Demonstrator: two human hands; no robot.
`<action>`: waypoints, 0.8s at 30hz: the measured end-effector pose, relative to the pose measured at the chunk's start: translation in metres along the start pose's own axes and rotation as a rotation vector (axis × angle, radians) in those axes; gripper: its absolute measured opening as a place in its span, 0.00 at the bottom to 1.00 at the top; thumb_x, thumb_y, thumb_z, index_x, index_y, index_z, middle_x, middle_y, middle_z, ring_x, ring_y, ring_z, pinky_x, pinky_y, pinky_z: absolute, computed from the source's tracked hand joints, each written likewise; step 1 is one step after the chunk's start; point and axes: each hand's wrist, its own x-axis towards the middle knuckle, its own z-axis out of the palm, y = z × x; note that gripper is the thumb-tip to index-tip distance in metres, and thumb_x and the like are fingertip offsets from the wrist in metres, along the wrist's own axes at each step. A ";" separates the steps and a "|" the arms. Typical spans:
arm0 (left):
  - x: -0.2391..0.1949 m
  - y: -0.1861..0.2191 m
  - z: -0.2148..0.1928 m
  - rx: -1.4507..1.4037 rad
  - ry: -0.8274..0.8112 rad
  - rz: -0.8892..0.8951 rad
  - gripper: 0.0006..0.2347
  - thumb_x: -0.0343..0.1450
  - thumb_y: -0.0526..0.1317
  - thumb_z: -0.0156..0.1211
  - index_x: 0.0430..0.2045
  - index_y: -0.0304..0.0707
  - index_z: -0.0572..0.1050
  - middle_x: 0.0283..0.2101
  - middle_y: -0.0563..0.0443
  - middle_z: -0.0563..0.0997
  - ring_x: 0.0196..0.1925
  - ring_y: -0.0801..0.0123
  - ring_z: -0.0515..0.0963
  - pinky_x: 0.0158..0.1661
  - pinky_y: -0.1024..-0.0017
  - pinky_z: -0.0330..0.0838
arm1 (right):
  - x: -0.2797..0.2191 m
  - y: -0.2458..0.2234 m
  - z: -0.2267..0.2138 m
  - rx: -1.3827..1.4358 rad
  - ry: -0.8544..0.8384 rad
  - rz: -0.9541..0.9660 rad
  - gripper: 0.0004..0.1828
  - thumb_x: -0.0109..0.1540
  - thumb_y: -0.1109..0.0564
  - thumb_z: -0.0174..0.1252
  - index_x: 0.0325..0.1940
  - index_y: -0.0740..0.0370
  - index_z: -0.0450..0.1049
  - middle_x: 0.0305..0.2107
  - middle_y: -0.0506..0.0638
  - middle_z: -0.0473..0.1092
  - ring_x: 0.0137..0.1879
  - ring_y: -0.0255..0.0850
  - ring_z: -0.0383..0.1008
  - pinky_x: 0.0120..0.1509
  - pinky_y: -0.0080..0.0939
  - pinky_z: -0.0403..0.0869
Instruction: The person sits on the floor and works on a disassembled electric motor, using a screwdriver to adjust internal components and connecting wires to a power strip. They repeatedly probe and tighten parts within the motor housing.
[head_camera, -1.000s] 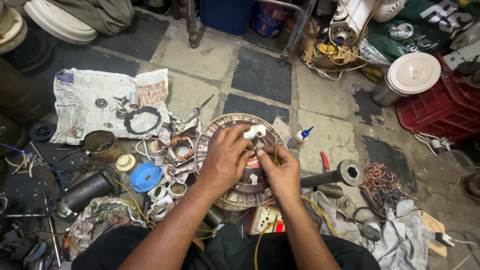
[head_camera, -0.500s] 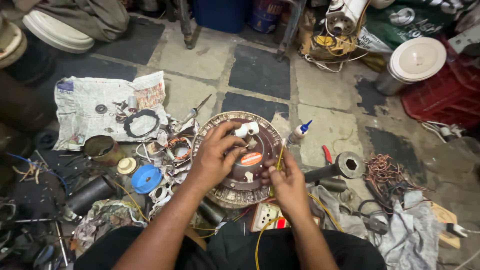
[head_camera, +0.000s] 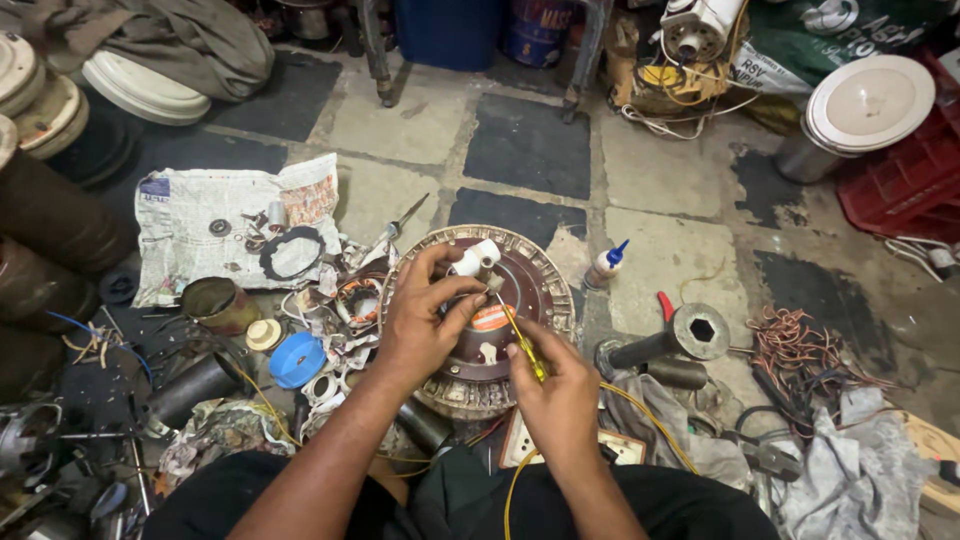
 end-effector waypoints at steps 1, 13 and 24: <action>0.000 -0.001 0.000 -0.003 -0.001 -0.004 0.07 0.66 0.38 0.70 0.36 0.42 0.84 0.56 0.46 0.75 0.57 0.54 0.75 0.55 0.61 0.71 | 0.001 -0.001 0.000 -0.004 0.003 -0.010 0.17 0.59 0.61 0.63 0.52 0.64 0.79 0.42 0.57 0.80 0.48 0.44 0.83 0.53 0.41 0.77; 0.002 -0.002 0.001 -0.016 -0.012 -0.029 0.07 0.66 0.37 0.71 0.36 0.42 0.84 0.56 0.47 0.75 0.57 0.57 0.74 0.55 0.63 0.72 | 0.003 -0.005 0.001 -0.063 0.033 -0.107 0.17 0.58 0.63 0.64 0.52 0.62 0.80 0.41 0.57 0.79 0.46 0.46 0.82 0.50 0.41 0.77; 0.003 -0.002 0.000 -0.015 -0.041 -0.055 0.07 0.66 0.38 0.71 0.36 0.44 0.84 0.56 0.48 0.74 0.57 0.57 0.74 0.55 0.64 0.73 | 0.011 -0.010 -0.011 -0.059 -0.030 -0.143 0.16 0.58 0.62 0.65 0.50 0.64 0.80 0.37 0.56 0.79 0.41 0.45 0.83 0.47 0.41 0.77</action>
